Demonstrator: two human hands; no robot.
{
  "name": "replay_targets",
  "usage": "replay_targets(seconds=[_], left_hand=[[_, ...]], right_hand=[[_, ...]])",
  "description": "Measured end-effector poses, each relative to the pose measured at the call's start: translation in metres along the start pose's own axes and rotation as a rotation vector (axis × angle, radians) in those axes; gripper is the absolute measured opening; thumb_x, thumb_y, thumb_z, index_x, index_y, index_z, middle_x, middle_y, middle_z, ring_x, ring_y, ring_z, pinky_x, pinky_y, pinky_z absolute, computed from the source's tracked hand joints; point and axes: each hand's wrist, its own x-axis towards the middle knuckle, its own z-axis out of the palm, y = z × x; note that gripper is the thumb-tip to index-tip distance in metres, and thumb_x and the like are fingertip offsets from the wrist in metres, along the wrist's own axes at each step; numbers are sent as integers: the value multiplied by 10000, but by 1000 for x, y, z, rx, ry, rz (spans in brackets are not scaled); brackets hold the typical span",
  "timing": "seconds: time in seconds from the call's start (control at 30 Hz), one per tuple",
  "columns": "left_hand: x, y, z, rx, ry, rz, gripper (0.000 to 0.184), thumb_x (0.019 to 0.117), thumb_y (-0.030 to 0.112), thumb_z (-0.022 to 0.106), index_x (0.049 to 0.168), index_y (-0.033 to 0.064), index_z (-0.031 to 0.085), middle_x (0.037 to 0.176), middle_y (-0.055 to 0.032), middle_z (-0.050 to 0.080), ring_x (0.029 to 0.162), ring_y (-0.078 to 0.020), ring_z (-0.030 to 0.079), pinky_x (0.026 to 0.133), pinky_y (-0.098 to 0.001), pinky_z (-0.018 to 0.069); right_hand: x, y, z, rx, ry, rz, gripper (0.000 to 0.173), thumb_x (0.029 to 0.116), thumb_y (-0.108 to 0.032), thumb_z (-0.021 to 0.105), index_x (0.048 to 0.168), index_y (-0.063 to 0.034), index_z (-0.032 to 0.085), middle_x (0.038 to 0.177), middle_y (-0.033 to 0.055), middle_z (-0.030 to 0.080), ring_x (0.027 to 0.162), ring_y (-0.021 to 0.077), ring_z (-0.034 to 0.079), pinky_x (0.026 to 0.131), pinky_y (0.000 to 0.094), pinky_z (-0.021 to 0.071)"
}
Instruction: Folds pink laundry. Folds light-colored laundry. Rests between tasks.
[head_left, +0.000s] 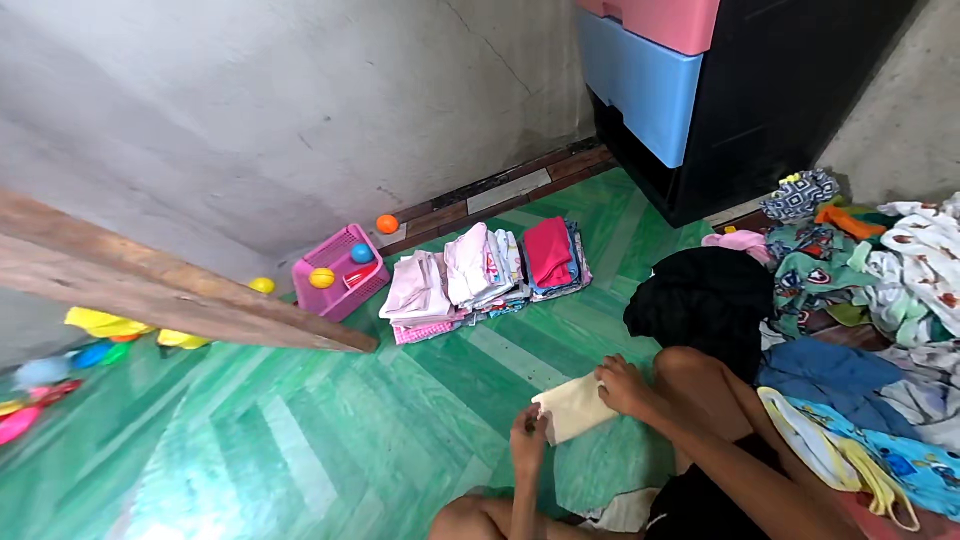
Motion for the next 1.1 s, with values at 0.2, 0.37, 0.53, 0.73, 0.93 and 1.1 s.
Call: replay_targets(seconds=[0.2,0.37,0.53,0.73,0.93,1.1], left_hand=[[-18,-21,17,69,130,27,389,931,61,707,1297,-42,622,1306,-291,581,1068,-367,648,912,-488,548],[-22,-36,7,-41,272,1,375,937,39,673,1293,-59,611,1297,-294,589,1096,-378,630,942,-504,525],[-16,-38,15,2,387,2,376,932,11,668,1293,-76,606,1317,-332,559,1161,-431,597,986,-525,504],[-17,-42,26,392,474,84,441,895,178,704,1296,3,645,1506,-331,423,1431,-561,320,1082,-762,271],[5,-61,44,363,625,-21,621,1001,325,556,1509,-11,437,1610,-368,211,1504,-570,138,1123,-799,87],[18,-81,69,582,766,11,627,1051,402,408,1558,34,401,1625,-340,217,1518,-528,171,1147,-776,63]], right_hand=[[39,-23,28,-16,-64,-278,534,1019,-229,623,1501,-40,493,1545,179,461,1462,376,379,1180,602,294],[63,-31,33,-100,-163,-182,576,920,-215,746,1425,-17,551,1487,258,473,1411,452,405,1101,665,351],[67,-22,33,-51,-251,-57,527,927,-291,740,1287,70,606,1343,299,584,1302,453,534,1046,634,434],[60,-4,33,26,-215,-75,562,906,-363,749,1254,62,629,1329,290,567,1302,437,509,1087,577,411],[56,13,34,283,-157,29,583,890,-279,786,1313,62,576,1246,286,627,1190,409,606,1033,568,464],[66,14,15,544,-110,-2,520,903,-227,769,1319,36,599,1185,252,672,1102,358,655,998,526,502]])
